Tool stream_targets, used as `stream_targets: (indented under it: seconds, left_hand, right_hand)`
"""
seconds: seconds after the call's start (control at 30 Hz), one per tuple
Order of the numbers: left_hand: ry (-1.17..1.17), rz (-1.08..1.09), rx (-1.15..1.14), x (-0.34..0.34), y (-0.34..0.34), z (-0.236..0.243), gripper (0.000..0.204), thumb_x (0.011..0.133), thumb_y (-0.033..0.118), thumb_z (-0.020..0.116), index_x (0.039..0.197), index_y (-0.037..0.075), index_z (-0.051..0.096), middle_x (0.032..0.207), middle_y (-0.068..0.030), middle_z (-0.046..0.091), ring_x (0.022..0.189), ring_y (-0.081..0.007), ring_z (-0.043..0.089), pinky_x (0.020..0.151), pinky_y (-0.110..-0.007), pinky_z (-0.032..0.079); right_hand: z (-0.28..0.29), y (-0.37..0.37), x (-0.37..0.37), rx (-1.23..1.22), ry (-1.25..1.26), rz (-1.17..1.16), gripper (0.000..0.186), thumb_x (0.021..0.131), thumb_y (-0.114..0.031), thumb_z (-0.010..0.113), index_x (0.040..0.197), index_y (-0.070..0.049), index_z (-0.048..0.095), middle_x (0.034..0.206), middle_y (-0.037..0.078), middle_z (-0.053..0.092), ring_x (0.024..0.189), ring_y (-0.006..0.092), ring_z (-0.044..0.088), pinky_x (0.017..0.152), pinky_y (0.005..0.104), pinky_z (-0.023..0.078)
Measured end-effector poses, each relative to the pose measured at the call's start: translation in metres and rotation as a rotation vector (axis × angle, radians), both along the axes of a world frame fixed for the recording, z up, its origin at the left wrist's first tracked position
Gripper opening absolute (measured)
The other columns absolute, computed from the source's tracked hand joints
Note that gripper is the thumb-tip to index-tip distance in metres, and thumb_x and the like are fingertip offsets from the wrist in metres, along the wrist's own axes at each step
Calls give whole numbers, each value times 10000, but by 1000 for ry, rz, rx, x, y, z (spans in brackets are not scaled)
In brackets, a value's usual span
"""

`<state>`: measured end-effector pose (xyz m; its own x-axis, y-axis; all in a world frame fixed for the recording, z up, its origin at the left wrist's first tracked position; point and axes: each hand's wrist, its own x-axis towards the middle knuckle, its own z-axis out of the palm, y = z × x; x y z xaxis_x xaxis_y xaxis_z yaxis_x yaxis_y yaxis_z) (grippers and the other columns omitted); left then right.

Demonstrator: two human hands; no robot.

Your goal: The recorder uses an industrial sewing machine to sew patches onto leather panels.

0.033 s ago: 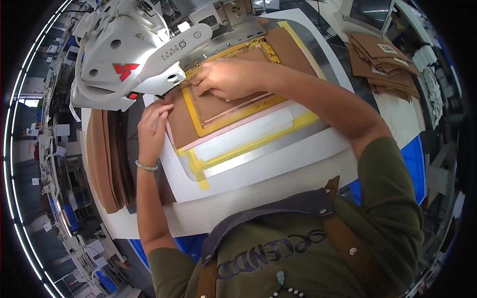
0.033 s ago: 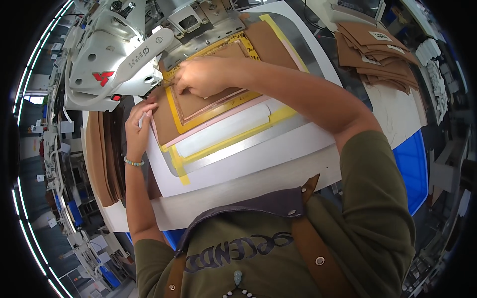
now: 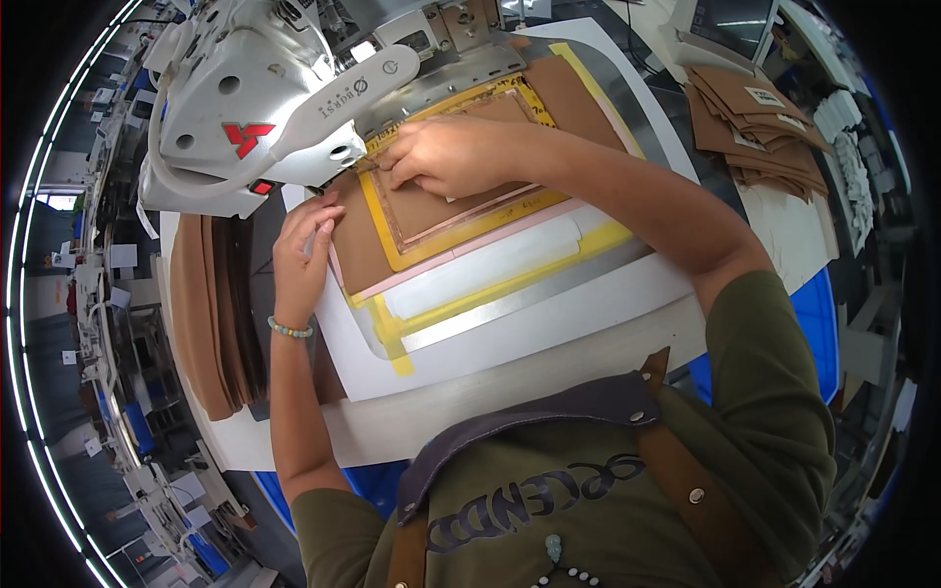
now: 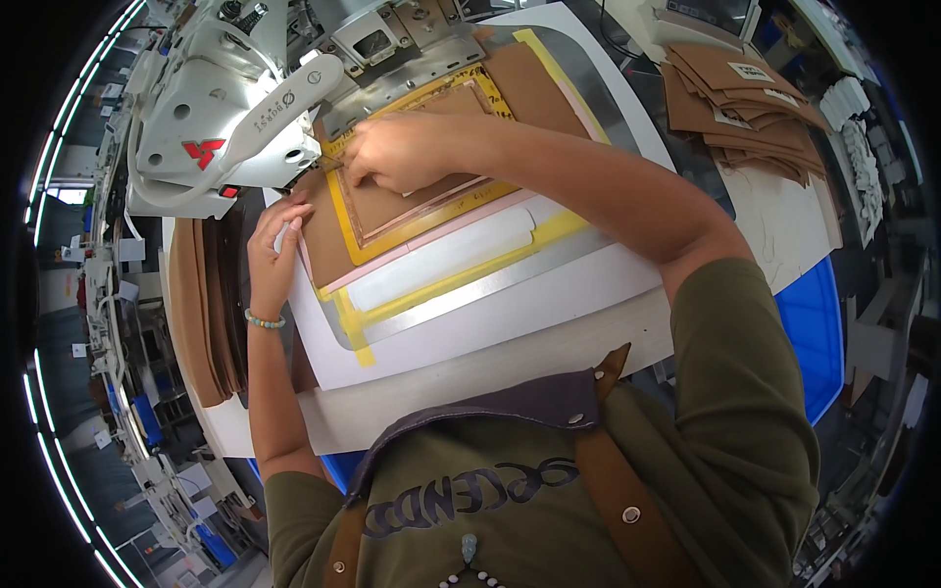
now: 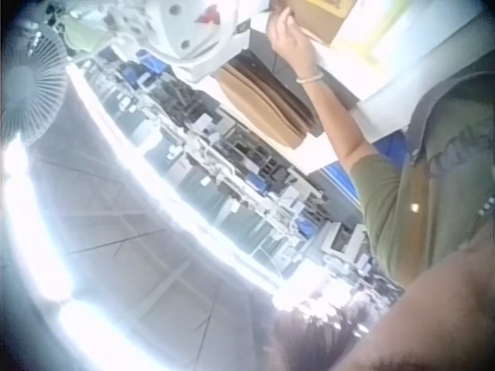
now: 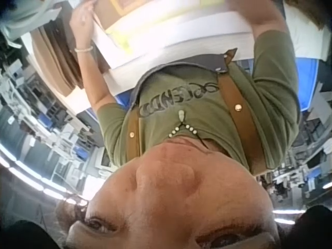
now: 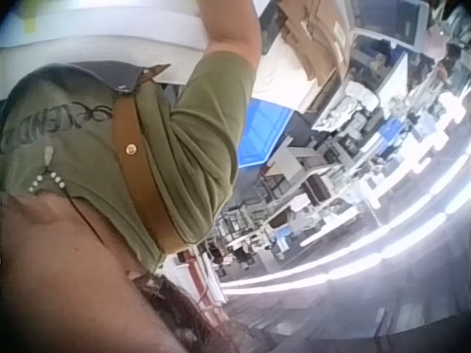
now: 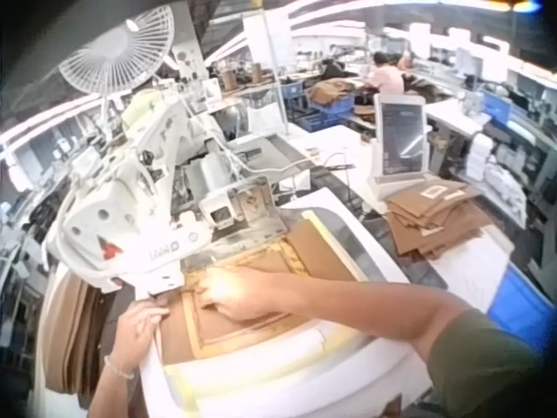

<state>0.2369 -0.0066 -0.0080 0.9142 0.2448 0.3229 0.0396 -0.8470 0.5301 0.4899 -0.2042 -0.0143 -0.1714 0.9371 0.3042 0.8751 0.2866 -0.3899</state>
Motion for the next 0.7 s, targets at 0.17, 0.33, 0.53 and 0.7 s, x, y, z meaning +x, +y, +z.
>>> stream_targets:
  seconds: [0.17, 0.33, 0.53, 0.7]
  left_hand:
    - [46, -33, -73, 6, -27, 10, 224, 1051, 84, 637, 1214, 10, 771, 1323, -144, 755, 1293, -283, 679, 1113, -384, 498]
    - [76, -186, 71, 18, -57, 21, 268, 985, -22, 665, 1235, 26, 749, 1379, -113, 728, 1304, -310, 669, 1105, -414, 510]
    - [131, -238, 344, 32, -71, 14, 394, 1018, 81, 667, 1410, 50, 666, 1583, -115, 581, 1439, -373, 545, 1184, -471, 449]
    - [150, -170, 432, 35, -68, 6, 444, 1041, 185, 676, 1456, 34, 634, 1597, -157, 554, 1465, -361, 527, 1227, -490, 412]
  right_hand:
    - [27, -14, -4, -216, -125, -2, 282, 964, -75, 660, 1214, -77, 791, 1356, 65, 719, 1263, 297, 630, 1076, 431, 534]
    - [52, -99, 34, -148, -217, -224, 336, 1012, -138, 635, 1329, -100, 739, 1333, 64, 724, 1244, 311, 639, 1080, 429, 522]
    - [31, -143, 45, -144, -348, -421, 353, 1020, -113, 593, 1350, -59, 707, 1386, 114, 692, 1259, 306, 638, 1102, 420, 504]
    - [3, -130, 39, 72, -328, -412, 449, 1025, -44, 539, 1464, -51, 635, 1532, 130, 627, 1373, 322, 588, 1134, 450, 474]
